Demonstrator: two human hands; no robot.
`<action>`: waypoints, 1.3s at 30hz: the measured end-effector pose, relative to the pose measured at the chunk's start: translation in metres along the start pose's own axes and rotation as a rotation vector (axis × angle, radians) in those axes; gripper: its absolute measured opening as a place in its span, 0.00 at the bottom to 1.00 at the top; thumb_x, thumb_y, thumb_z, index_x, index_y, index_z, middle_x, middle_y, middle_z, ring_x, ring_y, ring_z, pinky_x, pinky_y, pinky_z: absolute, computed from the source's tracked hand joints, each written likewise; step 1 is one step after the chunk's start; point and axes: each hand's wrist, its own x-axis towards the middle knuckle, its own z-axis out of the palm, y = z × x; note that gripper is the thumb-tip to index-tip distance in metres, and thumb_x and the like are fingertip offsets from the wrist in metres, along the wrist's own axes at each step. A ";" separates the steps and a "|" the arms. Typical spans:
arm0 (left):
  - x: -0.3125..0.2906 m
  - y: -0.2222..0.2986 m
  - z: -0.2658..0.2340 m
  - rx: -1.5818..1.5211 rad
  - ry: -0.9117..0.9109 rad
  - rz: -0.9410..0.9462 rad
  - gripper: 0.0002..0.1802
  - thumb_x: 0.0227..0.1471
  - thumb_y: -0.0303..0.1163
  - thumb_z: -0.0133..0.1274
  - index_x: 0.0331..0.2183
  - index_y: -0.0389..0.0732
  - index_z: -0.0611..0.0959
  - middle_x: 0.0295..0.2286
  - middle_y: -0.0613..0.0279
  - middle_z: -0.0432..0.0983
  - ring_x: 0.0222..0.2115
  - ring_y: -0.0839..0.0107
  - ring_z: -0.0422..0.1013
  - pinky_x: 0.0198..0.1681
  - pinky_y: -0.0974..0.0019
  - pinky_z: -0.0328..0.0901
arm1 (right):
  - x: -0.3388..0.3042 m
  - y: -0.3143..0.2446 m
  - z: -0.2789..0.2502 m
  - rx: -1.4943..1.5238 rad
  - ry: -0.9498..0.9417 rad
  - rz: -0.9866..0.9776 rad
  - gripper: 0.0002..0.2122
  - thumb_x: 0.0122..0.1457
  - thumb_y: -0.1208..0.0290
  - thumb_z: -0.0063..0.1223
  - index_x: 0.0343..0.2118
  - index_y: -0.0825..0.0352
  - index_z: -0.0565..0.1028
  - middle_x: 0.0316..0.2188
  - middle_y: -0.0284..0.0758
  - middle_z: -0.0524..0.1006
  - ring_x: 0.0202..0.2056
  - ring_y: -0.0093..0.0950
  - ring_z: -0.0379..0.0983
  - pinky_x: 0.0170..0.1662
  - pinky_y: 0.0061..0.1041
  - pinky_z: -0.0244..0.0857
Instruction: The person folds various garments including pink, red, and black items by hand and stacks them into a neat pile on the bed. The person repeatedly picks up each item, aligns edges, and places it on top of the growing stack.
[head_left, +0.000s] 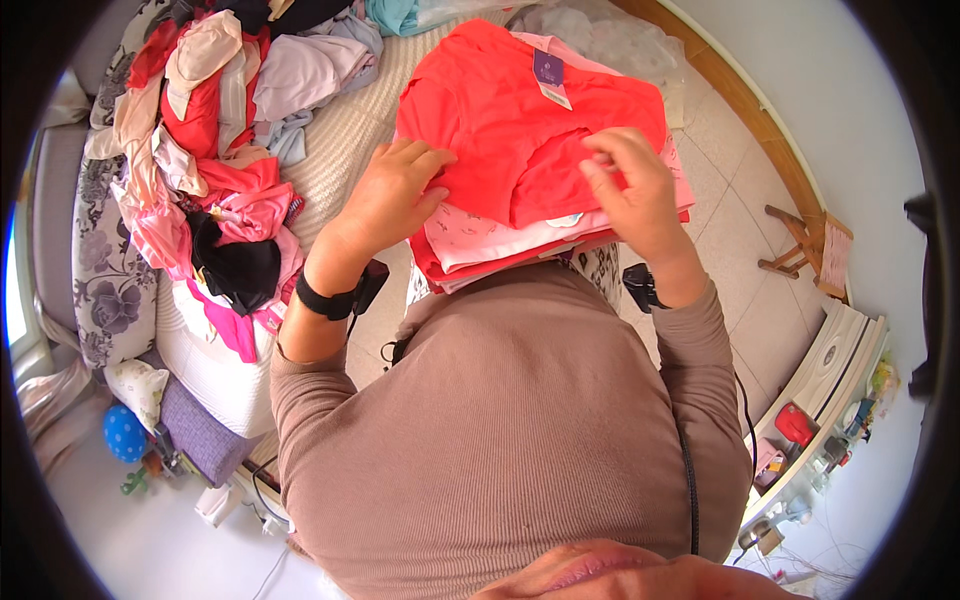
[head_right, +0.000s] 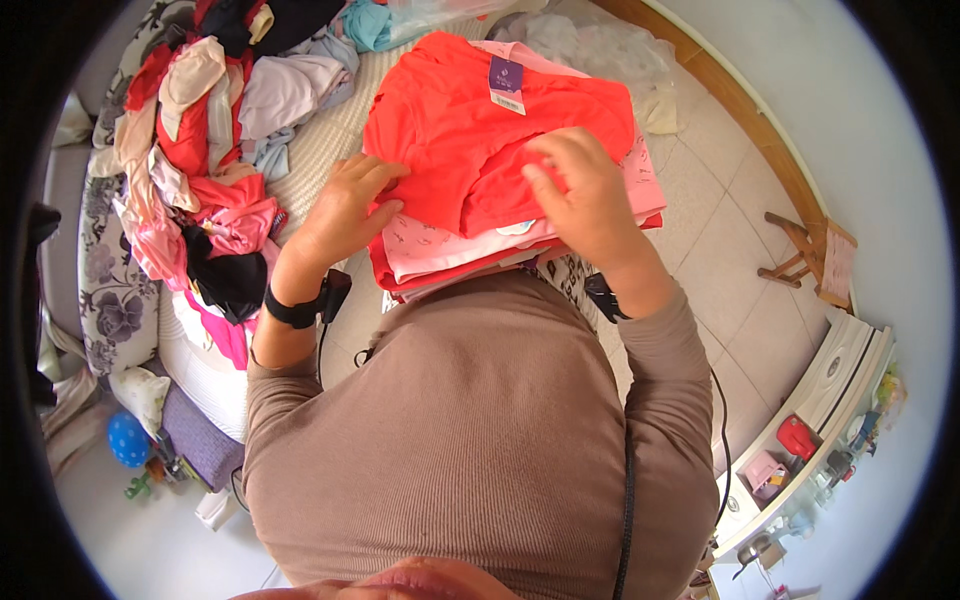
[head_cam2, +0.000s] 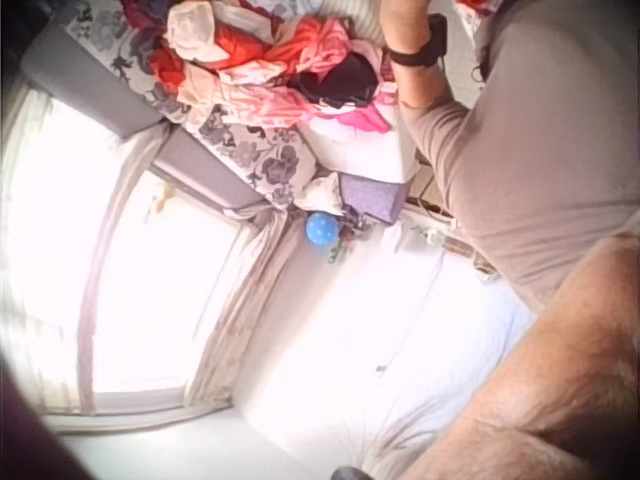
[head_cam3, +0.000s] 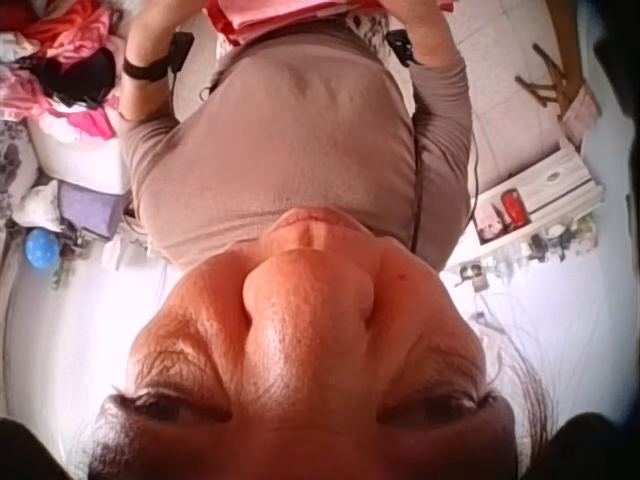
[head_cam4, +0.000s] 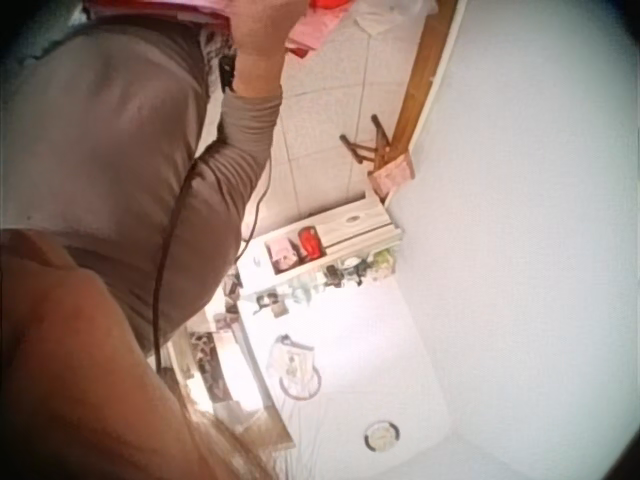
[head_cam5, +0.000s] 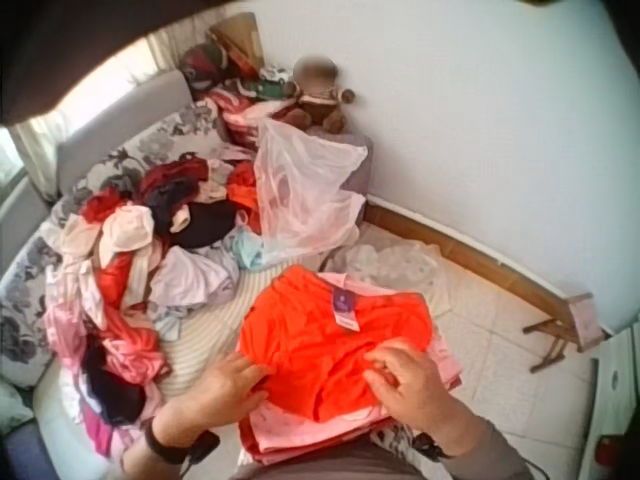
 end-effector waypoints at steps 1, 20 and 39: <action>0.001 0.001 -0.001 -0.019 0.018 0.035 0.19 0.45 0.25 0.61 0.43 0.39 0.82 0.37 0.53 0.78 0.41 0.53 0.72 0.48 0.56 0.65 | 0.004 -0.002 0.001 -0.066 0.017 -0.027 0.11 0.59 0.74 0.60 0.44 0.69 0.77 0.43 0.41 0.77 0.44 0.38 0.75 0.47 0.33 0.71; 0.024 0.019 -0.042 -0.251 -0.029 0.077 0.16 0.50 0.25 0.63 0.42 0.34 0.79 0.35 0.52 0.76 0.34 0.60 0.76 0.38 0.62 0.70 | 0.065 0.139 -0.067 -0.320 -0.116 0.262 0.23 0.51 0.70 0.68 0.51 0.68 0.78 0.40 0.44 0.78 0.45 0.38 0.74 0.50 0.33 0.69; 0.132 0.085 0.049 -0.464 0.225 0.123 0.41 0.51 0.26 0.64 0.63 0.35 0.63 0.49 0.48 0.73 0.50 0.59 0.74 0.53 0.61 0.70 | 0.054 -0.001 -0.043 0.672 -0.137 0.465 0.17 0.56 0.81 0.62 0.49 0.71 0.73 0.44 0.34 0.75 0.45 0.20 0.72 0.45 0.20 0.70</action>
